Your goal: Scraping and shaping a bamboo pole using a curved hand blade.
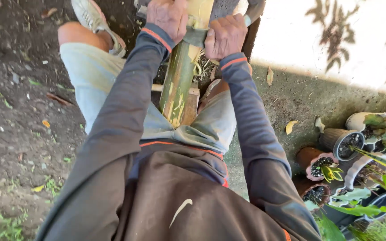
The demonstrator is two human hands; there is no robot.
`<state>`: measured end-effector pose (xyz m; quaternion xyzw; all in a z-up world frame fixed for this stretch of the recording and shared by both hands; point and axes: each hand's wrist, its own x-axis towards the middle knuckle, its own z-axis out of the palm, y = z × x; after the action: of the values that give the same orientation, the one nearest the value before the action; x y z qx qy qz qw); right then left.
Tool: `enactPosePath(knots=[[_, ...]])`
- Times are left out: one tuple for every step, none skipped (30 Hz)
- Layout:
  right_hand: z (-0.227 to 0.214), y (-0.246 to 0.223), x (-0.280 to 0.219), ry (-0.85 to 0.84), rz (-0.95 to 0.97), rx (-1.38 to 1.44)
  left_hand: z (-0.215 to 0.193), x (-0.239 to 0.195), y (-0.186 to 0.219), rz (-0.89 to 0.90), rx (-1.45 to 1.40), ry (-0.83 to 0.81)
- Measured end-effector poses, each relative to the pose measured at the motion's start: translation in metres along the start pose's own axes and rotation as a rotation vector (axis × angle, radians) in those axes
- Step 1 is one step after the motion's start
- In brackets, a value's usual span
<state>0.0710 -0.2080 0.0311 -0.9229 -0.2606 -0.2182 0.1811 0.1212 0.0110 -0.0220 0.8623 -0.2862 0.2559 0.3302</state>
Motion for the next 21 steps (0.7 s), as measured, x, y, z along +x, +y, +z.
enactPosePath(knots=[[0.001, -0.002, 0.0, -0.002, 0.015, -0.007, -0.004, 0.006, 0.0, 0.028, -0.037, -0.005], [0.0, -0.008, -0.009, -0.029, 0.035, 0.001, -0.009, 0.002, 0.007, 0.03, -0.077, -0.024], [-0.003, -0.019, -0.022, -0.041, 0.042, 0.004, -0.015, -0.016, 0.023, 0.02, -0.085, -0.03], [-0.002, -0.027, -0.026, -0.004, 0.043, 0.036, -0.023, -0.028, 0.031, -0.009, -0.083, -0.04], [-0.001, -0.036, -0.029, 0.034, 0.043, 0.068, -0.03, -0.039, 0.039, -0.039, -0.082, -0.051], [-0.001, -0.036, -0.024, 0.046, 0.028, 0.06, -0.027, -0.032, 0.031, -0.028, -0.075, -0.034], [0.0, -0.036, -0.02, 0.056, 0.033, 0.068, -0.023, -0.025, 0.022, -0.047, -0.1, -0.047], [-0.003, -0.048, -0.032, 0.037, 0.059, 0.092, -0.023, -0.035, 0.026, -0.094, -0.136, -0.085], [-0.005, -0.045, -0.031, 0.02, 0.065, 0.1, -0.021, -0.035, 0.027, -0.111, -0.142, -0.093], [-0.003, -0.034, -0.017, 0.021, 0.076, 0.08, -0.015, -0.021, 0.019, -0.097, -0.129, -0.097], [-0.003, -0.023, -0.003, 0.023, 0.088, 0.061, -0.01, -0.007, 0.012, -0.084, -0.117, -0.1], [-0.001, -0.008, 0.008, 0.031, 0.08, 0.058, 0.002, 0.006, 0.001, -0.078, -0.113, -0.092], [0.001, 0.006, 0.019, 0.001, 0.065, 0.006, 0.014, 0.019, -0.008, -0.073, -0.036, -0.045], [0.001, 0.01, 0.021, -0.038, 0.064, -0.042, 0.022, 0.022, -0.012, -0.073, 0.032, -0.011], [-0.002, 0.004, 0.018, -0.04, 0.071, -0.043, 0.015, 0.018, -0.008, -0.071, 0.028, -0.017], [-0.004, 0.006, 0.022, -0.041, 0.031, -0.029, 0.013, 0.022, -0.009, -0.065, 0.046, 0.024], [-0.004, 0.009, 0.026, -0.043, -0.008, -0.015, 0.011, 0.026, -0.01, -0.058, 0.064, 0.064], [-0.005, -0.002, 0.012, -0.051, -0.001, -0.012, 0.003, 0.009, 0.003, -0.064, 0.058, 0.056], [-0.004, -0.013, -0.003, -0.045, 0.02, 0.044, -0.005, -0.008, 0.015, -0.09, -0.006, 0.006], [0.0, -0.02, -0.009, -0.03, 0.029, 0.101, -0.013, -0.019, 0.02, -0.114, -0.06, -0.034], [-0.003, -0.032, -0.01, -0.031, 0.025, 0.105, -0.021, -0.026, 0.022, -0.117, -0.056, -0.032]])
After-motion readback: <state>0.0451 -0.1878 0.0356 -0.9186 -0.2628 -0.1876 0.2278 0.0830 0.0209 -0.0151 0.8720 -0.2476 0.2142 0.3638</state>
